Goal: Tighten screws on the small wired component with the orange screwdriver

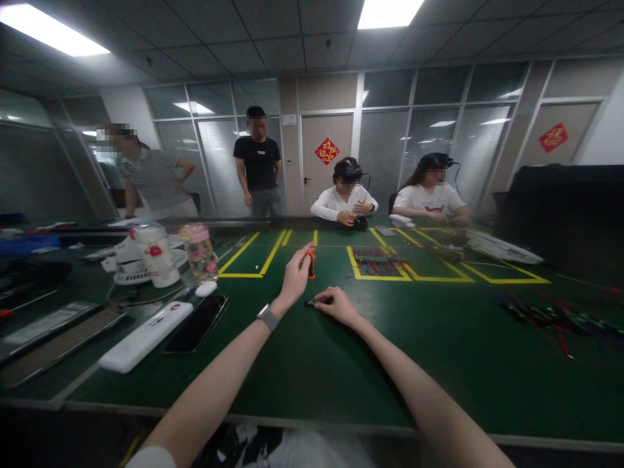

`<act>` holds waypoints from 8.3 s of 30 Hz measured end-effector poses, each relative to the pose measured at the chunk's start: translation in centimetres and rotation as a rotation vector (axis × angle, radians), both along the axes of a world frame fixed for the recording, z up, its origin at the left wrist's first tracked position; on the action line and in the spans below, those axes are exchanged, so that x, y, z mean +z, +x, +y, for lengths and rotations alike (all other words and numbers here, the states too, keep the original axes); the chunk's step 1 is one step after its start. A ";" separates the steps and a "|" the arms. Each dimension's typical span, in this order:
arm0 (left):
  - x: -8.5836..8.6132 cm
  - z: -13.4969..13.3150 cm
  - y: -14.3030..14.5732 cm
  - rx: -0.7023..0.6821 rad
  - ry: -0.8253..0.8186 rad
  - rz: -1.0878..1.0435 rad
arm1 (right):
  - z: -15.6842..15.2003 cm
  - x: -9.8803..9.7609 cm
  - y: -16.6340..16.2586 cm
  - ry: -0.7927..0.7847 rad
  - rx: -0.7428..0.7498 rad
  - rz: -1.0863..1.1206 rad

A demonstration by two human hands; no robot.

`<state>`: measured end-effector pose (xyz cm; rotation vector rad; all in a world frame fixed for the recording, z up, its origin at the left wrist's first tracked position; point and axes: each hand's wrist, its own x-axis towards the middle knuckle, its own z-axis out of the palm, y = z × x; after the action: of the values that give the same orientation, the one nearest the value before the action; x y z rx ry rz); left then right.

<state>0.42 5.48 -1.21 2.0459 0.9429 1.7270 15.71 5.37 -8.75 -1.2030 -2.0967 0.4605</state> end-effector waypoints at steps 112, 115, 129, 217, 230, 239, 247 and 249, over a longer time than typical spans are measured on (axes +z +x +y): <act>-0.2 -0.1 0.2 0.065 0.006 -0.034 | 0.5 -0.5 0.0 -0.010 0.020 0.047; 0.0 -0.4 0.1 0.112 0.039 -0.004 | 0.5 -0.6 0.0 -0.011 0.001 0.067; 0.1 -0.6 0.0 0.058 0.044 0.018 | 1.0 -1.1 0.3 -0.004 0.008 0.052; 0.0 -0.2 0.1 0.013 0.049 -0.014 | 0.7 -0.9 0.0 -0.078 0.049 0.177; -0.3 0.0 0.1 0.041 0.017 -0.030 | 0.4 -0.7 0.1 -0.022 0.004 0.096; -0.1 -0.3 0.0 -0.006 0.014 -0.031 | 0.2 -0.3 0.0 -0.019 0.013 0.073; 0.0 -0.4 0.1 0.073 0.064 0.004 | 0.0 0.0 0.0 -0.011 0.019 0.056; 0.0 -0.3 0.0 0.041 0.054 0.000 | 0.0 0.0 0.0 -0.015 0.027 0.058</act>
<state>0.47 5.13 -1.21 2.0733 0.9545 1.7922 15.68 5.35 -8.76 -1.1583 -2.0657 0.5184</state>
